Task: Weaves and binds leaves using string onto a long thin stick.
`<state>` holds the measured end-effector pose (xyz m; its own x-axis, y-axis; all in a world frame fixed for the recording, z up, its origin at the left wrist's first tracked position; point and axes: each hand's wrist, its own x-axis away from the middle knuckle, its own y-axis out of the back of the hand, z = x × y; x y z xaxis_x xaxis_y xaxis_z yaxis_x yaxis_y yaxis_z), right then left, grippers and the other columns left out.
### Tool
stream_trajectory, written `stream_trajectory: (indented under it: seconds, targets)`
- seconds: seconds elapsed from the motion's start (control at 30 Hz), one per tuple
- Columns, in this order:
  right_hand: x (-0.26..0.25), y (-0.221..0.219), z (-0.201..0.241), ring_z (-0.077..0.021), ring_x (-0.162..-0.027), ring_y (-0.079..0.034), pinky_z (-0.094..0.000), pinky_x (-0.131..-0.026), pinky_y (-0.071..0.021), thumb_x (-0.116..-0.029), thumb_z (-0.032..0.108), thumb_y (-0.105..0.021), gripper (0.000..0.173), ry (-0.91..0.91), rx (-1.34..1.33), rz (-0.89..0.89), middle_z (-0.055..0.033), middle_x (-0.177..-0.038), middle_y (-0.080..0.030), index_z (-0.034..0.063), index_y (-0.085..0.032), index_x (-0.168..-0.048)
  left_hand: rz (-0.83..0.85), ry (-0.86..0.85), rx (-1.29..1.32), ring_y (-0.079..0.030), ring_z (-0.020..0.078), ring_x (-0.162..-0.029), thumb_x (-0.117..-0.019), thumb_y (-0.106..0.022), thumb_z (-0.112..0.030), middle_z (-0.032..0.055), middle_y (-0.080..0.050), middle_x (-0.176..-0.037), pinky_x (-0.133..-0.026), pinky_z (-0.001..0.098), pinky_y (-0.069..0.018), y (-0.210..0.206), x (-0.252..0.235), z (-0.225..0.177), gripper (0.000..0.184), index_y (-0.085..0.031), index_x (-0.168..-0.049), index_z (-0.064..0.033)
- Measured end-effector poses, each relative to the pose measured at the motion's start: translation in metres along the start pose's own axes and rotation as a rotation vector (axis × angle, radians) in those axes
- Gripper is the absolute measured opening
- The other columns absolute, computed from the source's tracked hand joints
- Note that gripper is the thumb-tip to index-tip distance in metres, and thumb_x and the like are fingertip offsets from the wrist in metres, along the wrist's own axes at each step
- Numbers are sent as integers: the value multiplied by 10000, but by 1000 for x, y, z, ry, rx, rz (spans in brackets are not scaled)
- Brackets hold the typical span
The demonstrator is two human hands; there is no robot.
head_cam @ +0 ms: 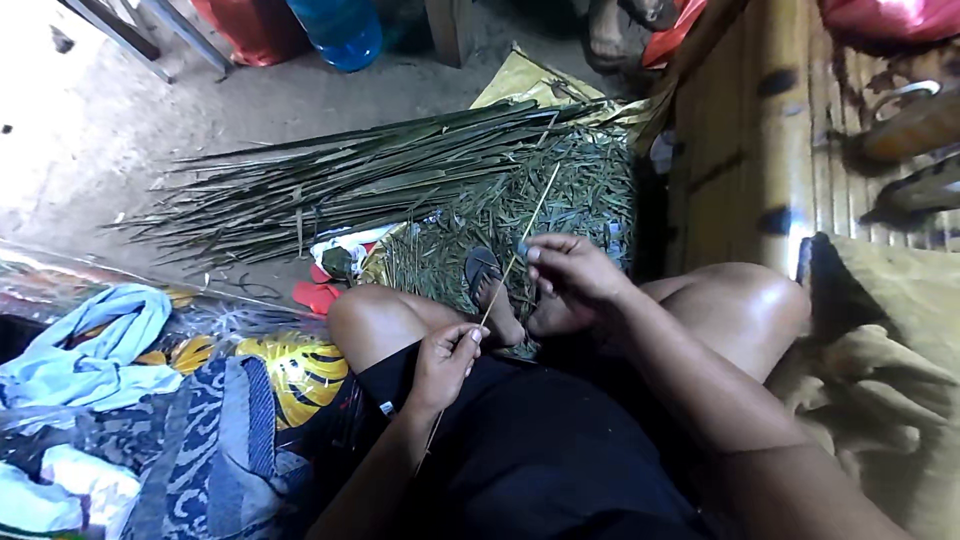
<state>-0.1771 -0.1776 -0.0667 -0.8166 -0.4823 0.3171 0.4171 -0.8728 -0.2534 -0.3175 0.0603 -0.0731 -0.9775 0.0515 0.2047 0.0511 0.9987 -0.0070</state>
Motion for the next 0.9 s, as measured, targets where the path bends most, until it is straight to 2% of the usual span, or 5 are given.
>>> stream_trajectory:
  seconds: [0.13,0.23,0.4,0.63,0.9]
  targets:
    - [-13,13,19,-86,-532,-572,-235,-486,-515,-1077,170,-498,292,49,-68,-202,-29,-779,-659,52,-586,-1329,-11,-13,-20,-542,11,-544,-993,-585,-33,-31,-659,-740,-492,162,-461,2,5,3,159,-728,-1046,12]
    - [9,-17,9,-86,-557,-568,-238,-513,-506,-1071,202,-513,287,-34,35,-76,-38,-801,-664,91,-607,-1319,-26,-25,-20,-550,13,-556,-989,-591,-25,-22,-666,-757,-501,163,-469,0,4,4,161,-731,-1056,18]
    - [20,-37,-25,-81,-555,-573,-228,-523,-505,-1056,162,-534,276,-62,-9,163,-59,-787,-678,8,-669,-1242,-15,-28,-59,-524,20,-533,-1022,-536,-51,-27,-643,-719,-480,175,-449,2,-1,4,212,-733,-1065,14]
    - [-7,11,25,-78,-529,-563,-231,-484,-501,-1056,152,-523,269,51,-34,-106,-36,-763,-663,48,-627,-1282,21,-55,-12,-513,7,-524,-1019,-542,-51,-39,-631,-699,-476,161,-439,9,9,2,209,-740,-1058,4]
    - [-26,32,33,-73,-515,-563,-223,-472,-508,-1083,173,-477,280,101,-147,-347,-7,-747,-642,65,-581,-1319,40,-30,-54,-508,7,-522,-1011,-552,-57,-41,-619,-681,-476,165,-436,12,17,6,203,-747,-1036,-7]
